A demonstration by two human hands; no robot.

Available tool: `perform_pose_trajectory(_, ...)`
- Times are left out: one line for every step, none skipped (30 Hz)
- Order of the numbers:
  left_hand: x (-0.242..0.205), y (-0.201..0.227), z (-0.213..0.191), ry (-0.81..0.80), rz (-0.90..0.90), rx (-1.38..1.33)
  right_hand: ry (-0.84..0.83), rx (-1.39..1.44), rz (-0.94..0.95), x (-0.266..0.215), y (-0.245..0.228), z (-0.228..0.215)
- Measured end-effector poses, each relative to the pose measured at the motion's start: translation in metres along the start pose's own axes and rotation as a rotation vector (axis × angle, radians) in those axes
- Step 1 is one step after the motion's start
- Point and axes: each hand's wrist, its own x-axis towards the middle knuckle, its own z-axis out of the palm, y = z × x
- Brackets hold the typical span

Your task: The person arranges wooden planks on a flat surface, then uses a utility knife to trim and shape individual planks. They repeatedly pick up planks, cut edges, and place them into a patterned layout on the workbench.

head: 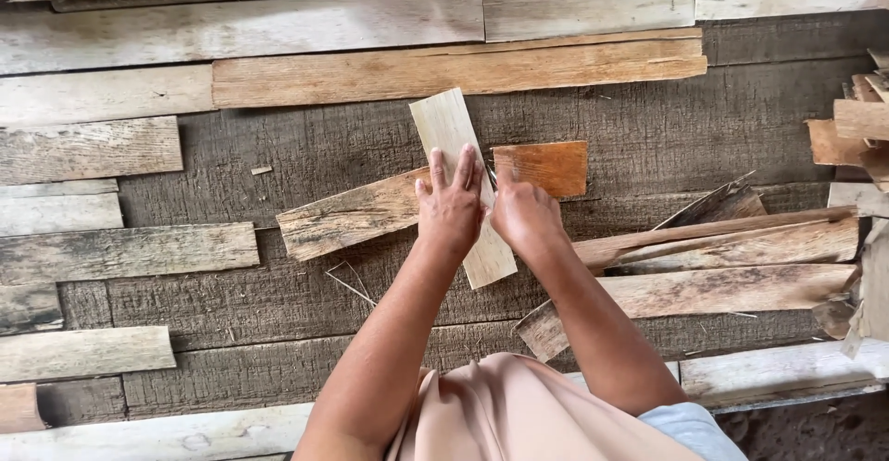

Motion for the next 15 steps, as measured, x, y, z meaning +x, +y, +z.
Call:
perform_pose_trajectory(0.0, 0.0, -0.001, 0.0, -0.001, -0.001, 0.0, -0.001, 0.0, -0.012, -0.002, -0.004)
perform_pose_trajectory(-0.001, 0.001, -0.002, -0.005, 0.003, -0.009, 0.009, 0.042, -0.007, -0.024, -0.004, -0.008)
perform_pose_trajectory(-0.002, 0.001, -0.002, -0.01, 0.005, -0.018, 0.017, 0.085, -0.015, -0.037, -0.006, -0.012)
perform_pose_trajectory(-0.002, 0.001, -0.007, -0.011, 0.004, -0.019, 0.015, 0.084, -0.016, -0.042, -0.003, -0.007)
perform_pose_trajectory(-0.003, 0.002, -0.01, -0.013, 0.002, -0.026, 0.04, 0.074, -0.03, -0.049, -0.001, -0.002)
perform_pose_trajectory(-0.004, 0.003, -0.013, -0.015, 0.0, -0.033, 0.065, 0.065, -0.044, -0.055, 0.002, 0.003)
perform_pose_trajectory(-0.003, 0.003, -0.011, -0.017, 0.0, -0.036, 0.062, 0.063, -0.043, -0.058, 0.004, 0.006)
perform_pose_trajectory(-0.003, 0.002, -0.01, -0.016, -0.003, -0.033, 0.055, 0.07, -0.047, -0.061, 0.007, 0.009)
perform_pose_trajectory(-0.001, 0.001, -0.011, -0.01, -0.004, -0.026, 0.055, 0.08, -0.052, -0.063, 0.008, 0.011)
perform_pose_trajectory(-0.002, 0.001, -0.009, -0.008, -0.003, -0.025, 0.057, 0.08, -0.051, -0.065, 0.014, 0.022)
perform_pose_trajectory(-0.001, 0.001, -0.008, -0.01, 0.005, -0.024, 0.069, 0.064, -0.068, -0.065, 0.022, 0.031)
perform_pose_trajectory(-0.001, 0.001, -0.008, -0.012, 0.013, -0.023, 0.081, 0.048, -0.085, -0.066, 0.029, 0.041)
perform_pose_trajectory(-0.001, 0.0, -0.008, -0.003, 0.015, -0.021, 0.091, 0.047, -0.086, -0.068, 0.029, 0.031)
perform_pose_trajectory(-0.002, 0.0, -0.007, -0.003, 0.012, -0.028, -0.015, 0.103, -0.032, -0.07, 0.029, 0.022)
perform_pose_trajectory(-0.001, -0.001, -0.008, -0.001, 0.008, -0.034, -0.119, 0.159, 0.02, -0.071, 0.029, 0.012)
